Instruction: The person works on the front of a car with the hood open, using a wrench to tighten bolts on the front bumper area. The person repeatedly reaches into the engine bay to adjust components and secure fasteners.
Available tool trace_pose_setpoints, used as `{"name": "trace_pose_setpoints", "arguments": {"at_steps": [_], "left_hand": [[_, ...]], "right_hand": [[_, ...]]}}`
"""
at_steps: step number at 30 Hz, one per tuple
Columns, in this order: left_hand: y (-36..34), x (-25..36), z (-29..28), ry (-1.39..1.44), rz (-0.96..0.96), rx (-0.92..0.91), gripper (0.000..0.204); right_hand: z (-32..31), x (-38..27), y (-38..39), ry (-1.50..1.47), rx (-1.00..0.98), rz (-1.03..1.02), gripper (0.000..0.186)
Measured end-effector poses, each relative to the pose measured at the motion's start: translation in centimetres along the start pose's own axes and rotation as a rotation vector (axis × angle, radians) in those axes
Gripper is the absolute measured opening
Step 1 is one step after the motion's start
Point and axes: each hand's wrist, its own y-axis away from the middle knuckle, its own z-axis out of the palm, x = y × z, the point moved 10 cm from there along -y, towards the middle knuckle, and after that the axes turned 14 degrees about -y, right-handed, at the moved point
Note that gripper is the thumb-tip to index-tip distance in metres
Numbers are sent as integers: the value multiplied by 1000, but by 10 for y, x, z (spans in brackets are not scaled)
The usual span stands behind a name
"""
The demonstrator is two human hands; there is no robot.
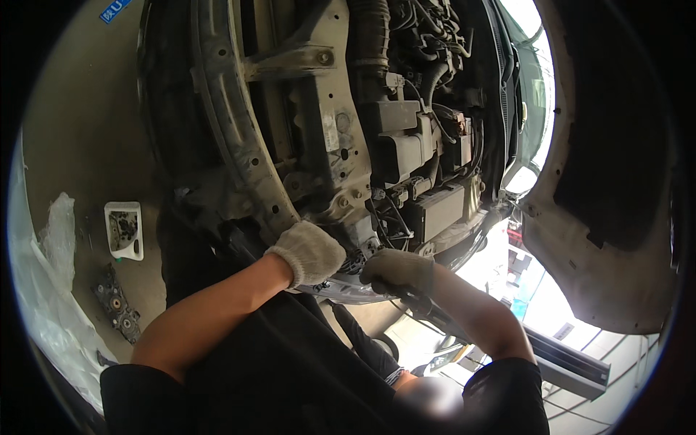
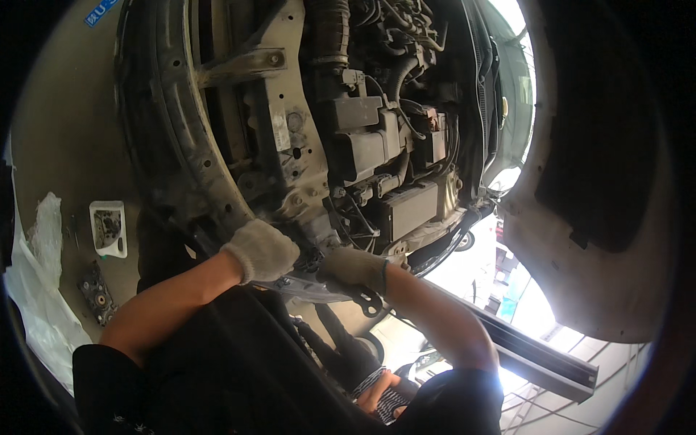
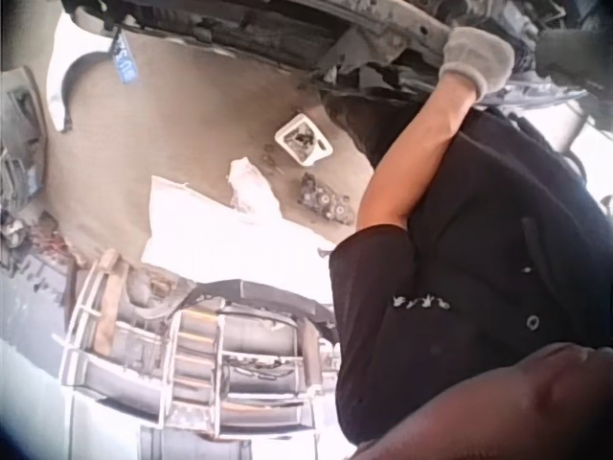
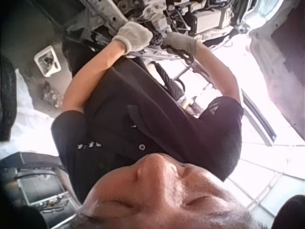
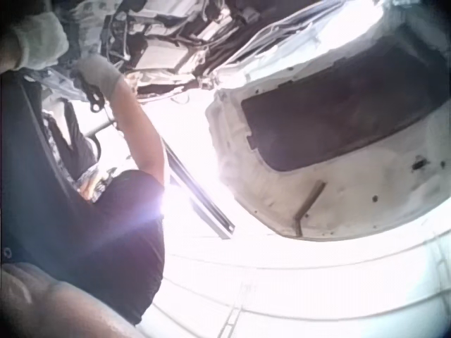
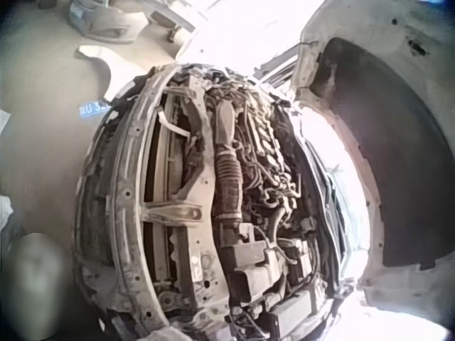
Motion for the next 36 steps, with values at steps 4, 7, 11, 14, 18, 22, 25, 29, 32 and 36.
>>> {"name": "trace_pose_setpoints", "arguments": {"at_steps": [4, 7, 11, 14, 18, 22, 25, 29, 32, 36], "left_hand": [[-1, 0, 10, -3, 1, -29, 15], [2, 1, 7, 14, 9, -9, 13], [1, -1, -6, -13, 15, 86, 15], [0, 1, -9, -4, 36, 107, 15], [-1, 0, -10, -3, 32, 103, 14], [-1, 0, -10, 16, 40, 124, 12], [1, 0, -8, 22, 40, 116, 12], [0, -2, -5, 41, 31, 103, 11], [0, -2, -2, 64, 36, 103, 10], [1, -2, -1, 59, 22, 110, 10]], "right_hand": [[14, 42, 12, -765, 189, 272, 24], [28, 43, 16, -1174, 248, 273, 28], [7, 22, 25, -756, 255, 107, 29], [-6, 17, 24, -391, 307, 162, 31], [-12, -12, 21, 42, 202, 15, 33], [-10, -9, 4, 382, 106, -77, 35], [-5, -8, 4, 278, -2, 59, 32], [-7, 11, 5, -15, -12, 225, 29], [-8, -1, 9, -137, 32, 210, 25], [3, 30, -5, -161, 74, -176, 21]]}}
